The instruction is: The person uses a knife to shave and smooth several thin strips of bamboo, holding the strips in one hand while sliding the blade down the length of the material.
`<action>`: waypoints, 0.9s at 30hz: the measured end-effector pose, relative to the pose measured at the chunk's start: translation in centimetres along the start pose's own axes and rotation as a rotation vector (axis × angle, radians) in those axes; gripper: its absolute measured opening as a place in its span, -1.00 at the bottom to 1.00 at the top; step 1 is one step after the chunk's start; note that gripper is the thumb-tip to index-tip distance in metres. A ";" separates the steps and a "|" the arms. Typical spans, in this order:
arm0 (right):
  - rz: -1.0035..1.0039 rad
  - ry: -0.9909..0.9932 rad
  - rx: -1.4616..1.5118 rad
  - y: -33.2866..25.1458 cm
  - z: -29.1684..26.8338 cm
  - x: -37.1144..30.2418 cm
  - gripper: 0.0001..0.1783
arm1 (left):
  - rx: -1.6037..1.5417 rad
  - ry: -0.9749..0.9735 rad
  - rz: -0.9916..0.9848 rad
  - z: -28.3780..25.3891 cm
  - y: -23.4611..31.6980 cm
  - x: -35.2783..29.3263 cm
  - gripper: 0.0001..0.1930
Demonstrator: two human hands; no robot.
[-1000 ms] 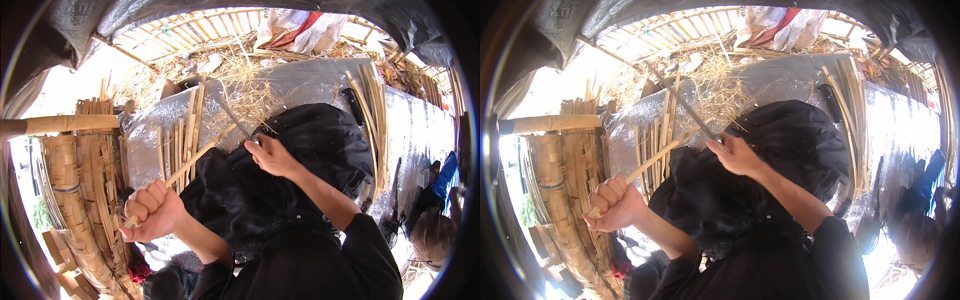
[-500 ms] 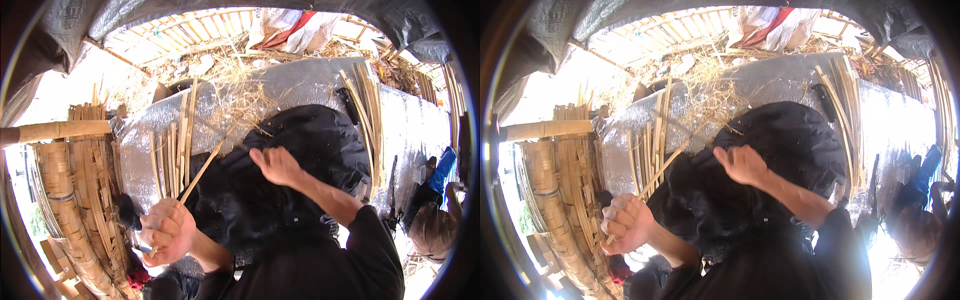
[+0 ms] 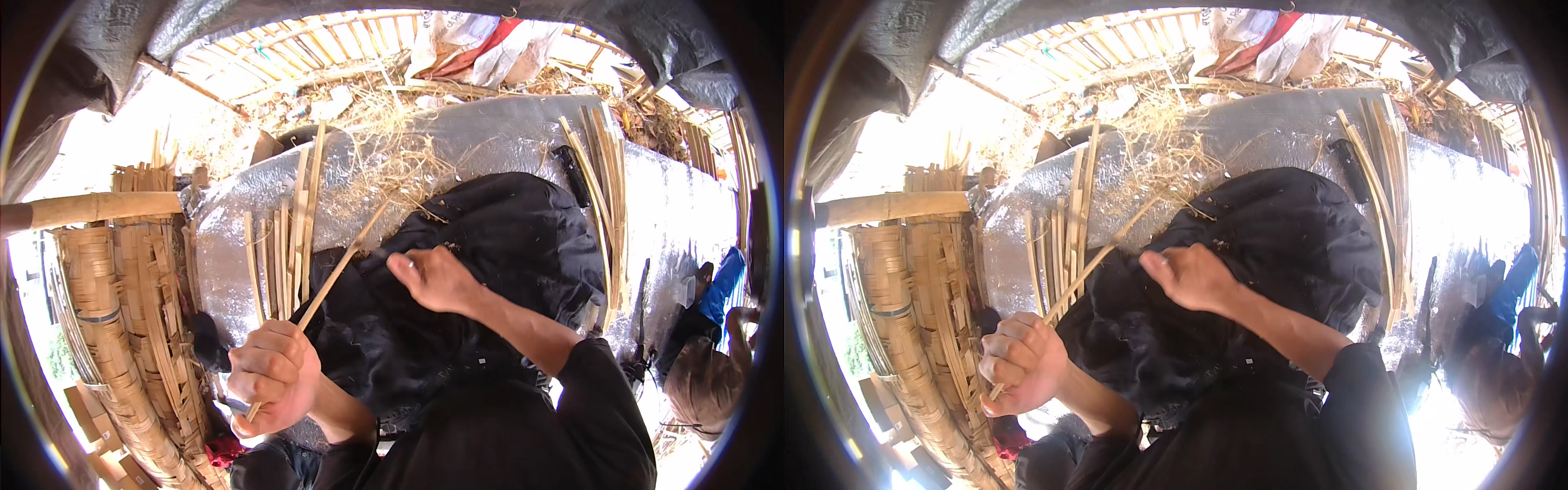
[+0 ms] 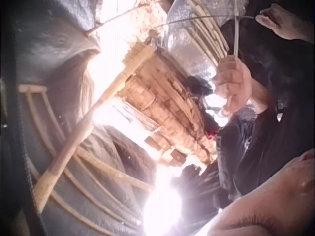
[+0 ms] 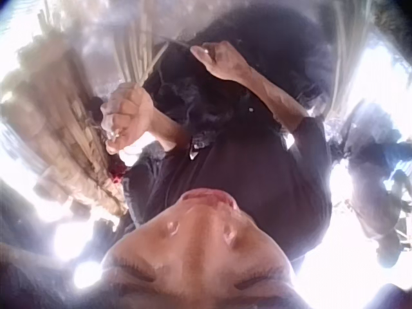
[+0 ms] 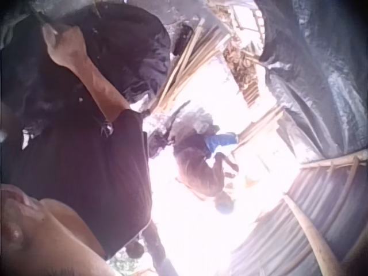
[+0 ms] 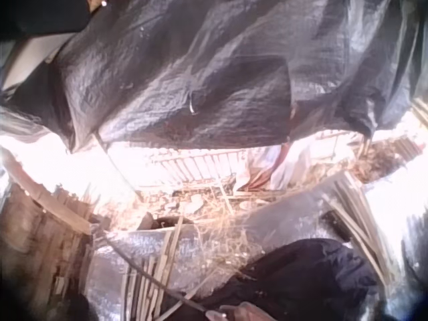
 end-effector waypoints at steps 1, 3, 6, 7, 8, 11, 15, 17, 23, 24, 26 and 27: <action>0.069 -0.011 -0.115 4.0 0.8 1.0 -0.25 | -0.021 -0.010 -0.007 0.2 0.0 -0.1 -0.38; 0.058 -0.067 -0.214 4.7 0.3 2.3 -0.20 | -0.010 -0.027 0.021 0.7 0.1 -0.3 -0.35; 0.101 -0.087 0.076 -1.3 -0.3 -1.4 -0.37 | 0.014 -0.013 0.054 0.9 0.0 -0.5 -0.34; 0.093 -0.088 0.102 -1.0 -0.1 -1.6 -0.38 | 0.006 -0.012 0.057 0.8 -0.2 -0.5 -0.34; 0.095 -0.092 0.135 -0.5 0.5 -2.1 -0.39 | 0.004 -0.012 0.050 0.6 -0.1 -0.6 -0.34; 0.092 -0.051 -0.123 3.2 0.0 1.0 -0.33 | -0.002 0.019 0.029 0.5 -0.1 -0.8 -0.37; 0.005 -0.093 0.104 -2.4 0.3 -1.8 -0.38 | -0.010 0.004 0.027 0.8 -0.1 -0.7 -0.39; 0.016 -0.137 0.169 -2.0 0.5 -1.6 -0.33 | 0.008 -0.021 0.031 0.0 0.1 -0.6 -0.32; 0.026 -0.058 -0.048 -2.1 -1.5 -0.2 -0.19 | -0.014 -0.112 -0.028 2.5 0.2 -1.2 -0.37; -0.006 -0.070 0.031 -4.0 -2.1 -0.9 -0.19 | -0.022 -0.151 -0.045 2.8 0.1 -1.2 -0.36; 0.045 -0.115 0.042 -3.4 -1.8 -1.9 -0.20 | -0.063 -0.308 -0.063 4.1 -0.7 -1.2 -0.35; 0.051 -0.104 -0.005 -2.0 -1.9 -1.6 -0.20 | -0.070 -0.283 -0.072 3.8 -0.7 -1.3 -0.35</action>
Point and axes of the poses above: each hand's wrist, its own x-axis towards the middle knuckle, its own z-axis out of the palm, y = z × x, the point moved 6 cm from there along x, towards the middle knuckle, and after that the axes turned 9 degrees about y, right-handed, at the moved point
